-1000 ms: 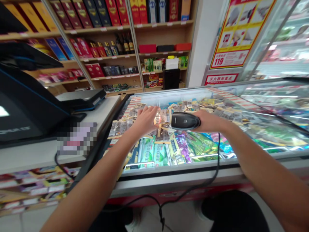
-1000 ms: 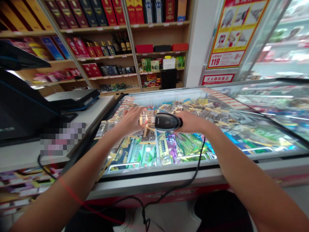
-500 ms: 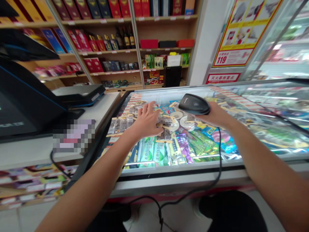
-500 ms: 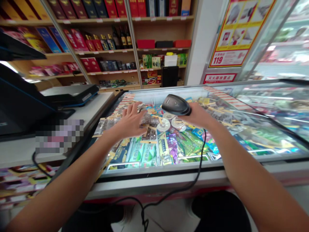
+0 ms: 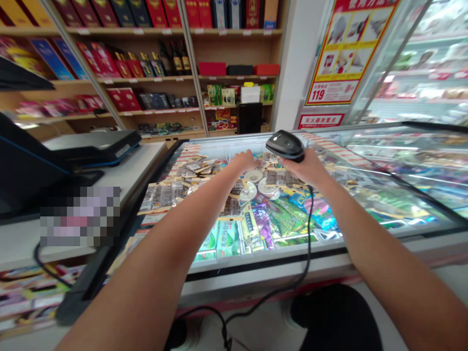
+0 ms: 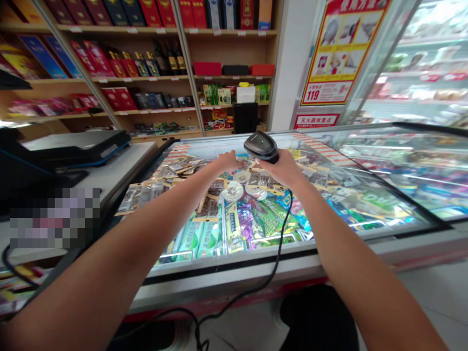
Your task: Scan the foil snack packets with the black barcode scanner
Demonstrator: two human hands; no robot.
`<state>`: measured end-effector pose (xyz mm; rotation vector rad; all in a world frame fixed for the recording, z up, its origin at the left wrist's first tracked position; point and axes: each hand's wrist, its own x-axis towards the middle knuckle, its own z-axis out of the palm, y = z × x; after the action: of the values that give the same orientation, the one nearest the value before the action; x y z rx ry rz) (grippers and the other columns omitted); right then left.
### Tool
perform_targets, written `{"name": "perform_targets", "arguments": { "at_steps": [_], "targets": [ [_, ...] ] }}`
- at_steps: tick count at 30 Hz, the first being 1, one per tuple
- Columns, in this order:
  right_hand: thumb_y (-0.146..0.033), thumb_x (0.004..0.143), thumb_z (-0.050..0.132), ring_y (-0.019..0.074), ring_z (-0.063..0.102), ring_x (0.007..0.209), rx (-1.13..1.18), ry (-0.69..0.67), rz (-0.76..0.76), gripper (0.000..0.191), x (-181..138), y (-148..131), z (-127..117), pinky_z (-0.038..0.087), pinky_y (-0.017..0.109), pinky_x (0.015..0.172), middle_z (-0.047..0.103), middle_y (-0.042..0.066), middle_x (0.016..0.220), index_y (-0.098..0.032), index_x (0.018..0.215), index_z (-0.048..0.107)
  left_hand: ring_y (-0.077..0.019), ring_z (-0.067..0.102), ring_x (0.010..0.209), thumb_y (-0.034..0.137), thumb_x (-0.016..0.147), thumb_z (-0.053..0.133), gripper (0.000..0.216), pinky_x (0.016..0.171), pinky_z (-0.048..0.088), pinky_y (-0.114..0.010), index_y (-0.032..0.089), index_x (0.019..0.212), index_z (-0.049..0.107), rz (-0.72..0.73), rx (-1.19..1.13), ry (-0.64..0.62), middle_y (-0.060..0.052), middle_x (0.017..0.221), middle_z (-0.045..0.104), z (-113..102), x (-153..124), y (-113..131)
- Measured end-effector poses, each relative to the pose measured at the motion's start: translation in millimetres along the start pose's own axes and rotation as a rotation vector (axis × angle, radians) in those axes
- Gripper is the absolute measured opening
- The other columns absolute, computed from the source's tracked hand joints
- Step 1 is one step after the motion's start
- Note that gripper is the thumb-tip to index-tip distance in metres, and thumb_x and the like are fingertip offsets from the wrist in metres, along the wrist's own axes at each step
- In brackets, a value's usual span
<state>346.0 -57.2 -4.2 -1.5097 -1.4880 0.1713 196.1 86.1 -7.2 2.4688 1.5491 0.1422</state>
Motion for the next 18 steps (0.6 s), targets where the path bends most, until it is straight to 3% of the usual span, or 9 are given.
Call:
{"name": "perform_targets", "arguments": {
  "at_steps": [4,8,13,18],
  "targets": [
    [-0.041,0.073,0.072,0.0299,0.068,0.080,-0.054,0.016,-0.023,0.031,1,6,2,0.052,0.035,0.069,0.074,0.010,0.075,-0.012,0.084,0.075,-0.0422,0.045,0.141,0.048,0.085,0.073,0.070,0.107,0.044,-0.050,0.011,0.139,0.048,-0.036,-0.077,0.037,-0.029,0.148,0.050,13,10,-4],
    [-0.044,0.073,0.073,0.0294,0.068,0.081,-0.056,0.014,-0.053,0.036,0,6,2,0.051,0.034,0.068,0.073,0.008,0.075,-0.011,0.085,0.076,-0.0354,0.056,0.131,0.036,0.081,0.079,0.072,0.102,0.048,-0.042,0.011,0.139,0.044,-0.004,-0.150,0.144,-0.027,0.148,0.048,10,-3,-8],
    [-0.047,0.072,0.073,0.0249,0.063,0.068,-0.069,-0.079,-0.067,0.037,-4,2,-1,0.047,0.033,0.061,0.067,0.005,0.063,-0.012,0.080,0.075,-0.0273,0.056,0.129,0.020,0.089,0.065,0.048,0.108,0.045,-0.037,0.012,0.133,0.049,0.186,-0.224,0.327,-0.018,0.133,0.061,-15,-37,-31],
    [-0.036,0.071,0.073,0.0229,0.065,0.071,-0.050,-0.210,-0.176,0.027,-10,-4,1,0.049,0.031,0.064,0.073,0.005,0.073,-0.014,0.086,0.075,-0.0250,0.062,0.116,0.016,0.089,0.057,0.043,0.104,0.049,-0.041,0.014,0.131,0.049,0.283,-0.428,0.534,-0.012,0.124,0.065,-27,-90,-75]
  ]
}}
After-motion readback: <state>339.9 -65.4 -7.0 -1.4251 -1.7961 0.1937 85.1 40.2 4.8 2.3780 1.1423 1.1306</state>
